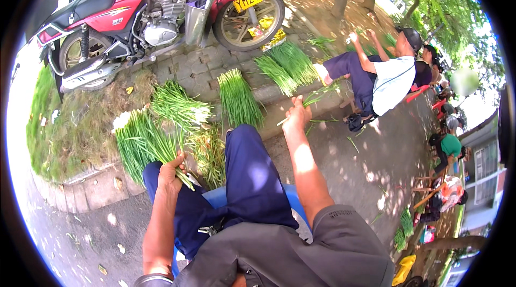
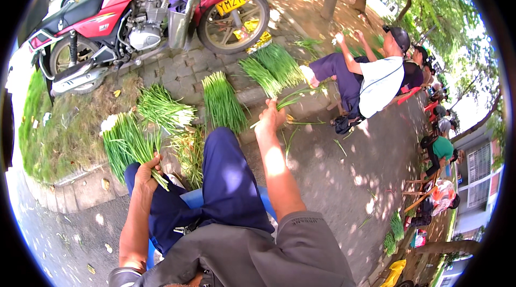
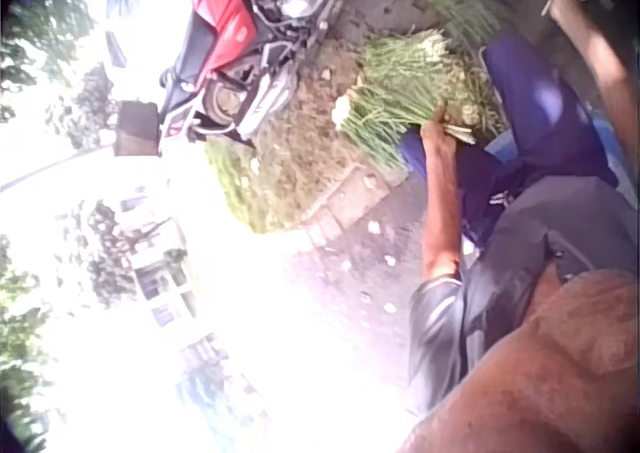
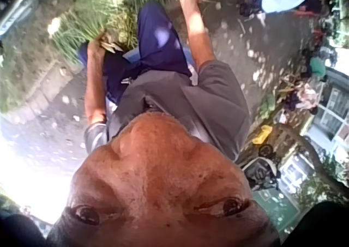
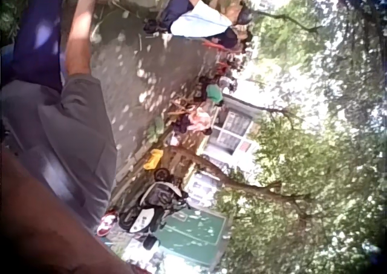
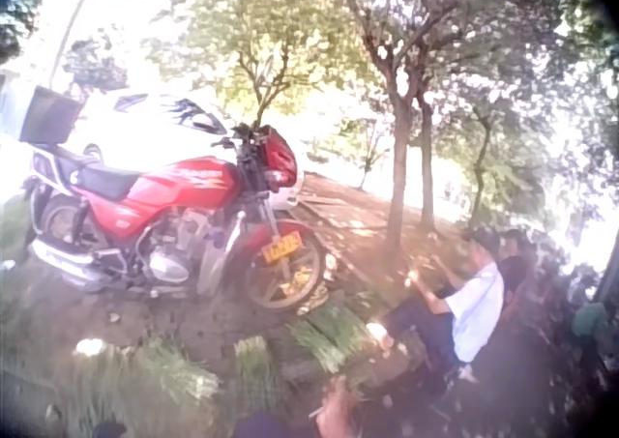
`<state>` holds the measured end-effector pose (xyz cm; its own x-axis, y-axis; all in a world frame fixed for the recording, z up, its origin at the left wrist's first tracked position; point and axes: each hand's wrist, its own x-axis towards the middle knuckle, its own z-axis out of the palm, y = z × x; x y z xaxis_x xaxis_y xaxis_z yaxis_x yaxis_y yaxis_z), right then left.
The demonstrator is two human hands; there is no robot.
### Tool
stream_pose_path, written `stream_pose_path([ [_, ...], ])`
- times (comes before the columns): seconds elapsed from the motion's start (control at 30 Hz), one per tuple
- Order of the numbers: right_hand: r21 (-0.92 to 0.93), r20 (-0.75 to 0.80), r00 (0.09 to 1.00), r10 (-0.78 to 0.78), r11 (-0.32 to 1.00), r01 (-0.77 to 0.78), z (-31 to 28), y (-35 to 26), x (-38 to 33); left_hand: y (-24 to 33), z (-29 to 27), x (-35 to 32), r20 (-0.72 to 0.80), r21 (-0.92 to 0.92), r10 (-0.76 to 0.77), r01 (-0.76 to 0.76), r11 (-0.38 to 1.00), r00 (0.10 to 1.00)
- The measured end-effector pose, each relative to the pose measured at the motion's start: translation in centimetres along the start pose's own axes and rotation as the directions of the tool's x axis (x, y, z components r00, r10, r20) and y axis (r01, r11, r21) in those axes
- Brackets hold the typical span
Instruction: The person sorts bunches of green chives by hand, removing loose blades and aligning the stems into neat bundles while sitting outdoors.
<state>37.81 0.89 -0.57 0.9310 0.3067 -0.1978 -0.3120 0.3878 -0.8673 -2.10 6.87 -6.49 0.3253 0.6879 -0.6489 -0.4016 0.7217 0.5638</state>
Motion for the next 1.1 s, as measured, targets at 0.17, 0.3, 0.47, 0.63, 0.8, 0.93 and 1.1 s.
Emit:
stream_pose_path([
  [0.17, -0.146, 0.327, 0.885, 0.332, 0.943, -0.300, 1.5, 3.5, -4.9, 0.1, 1.4, -1.4, 0.063, -0.120, 0.036, -0.028, 0.992, 0.997],
  [0.3, -0.374, 0.538, 0.572, 0.619, 0.784, -0.495, 2.1, 5.9, -11.9, -0.4, 3.2, -2.8, 0.087, -0.123, 0.032, -0.022, 0.992, 0.996],
  [0.47, -0.518, 0.568, 0.417, 0.709, 0.702, -0.488, 2.4, 6.6, -16.2, -1.4, 3.9, -3.7, 0.157, -0.010, 0.028, -0.027, 1.000, 0.987],
  [0.63, -0.532, 0.538, 0.442, 0.717, 0.696, -0.482, 2.4, 6.9, -16.6, -2.8, 5.2, -4.8, 0.185, 0.061, -0.008, -0.003, 0.998, 0.983],
  [0.8, -0.599, 0.575, 0.347, 0.741, 0.671, -0.437, 2.1, 6.0, -17.6, -3.8, 5.4, -4.8, 0.218, 0.046, -0.025, 0.016, 0.999, 0.976],
  [0.93, -0.630, 0.577, 0.325, 0.749, 0.662, -0.406, 2.5, 5.6, -18.3, -3.8, 5.4, -4.9, 0.225, 0.030, -0.027, 0.021, 0.999, 0.974],
  [1.1, -0.598, 0.602, 0.341, 0.722, 0.691, -0.406, 2.8, 5.3, -19.6, -3.9, 5.2, -4.7, 0.255, 0.012, -0.035, 0.033, 0.999, 0.966],
])
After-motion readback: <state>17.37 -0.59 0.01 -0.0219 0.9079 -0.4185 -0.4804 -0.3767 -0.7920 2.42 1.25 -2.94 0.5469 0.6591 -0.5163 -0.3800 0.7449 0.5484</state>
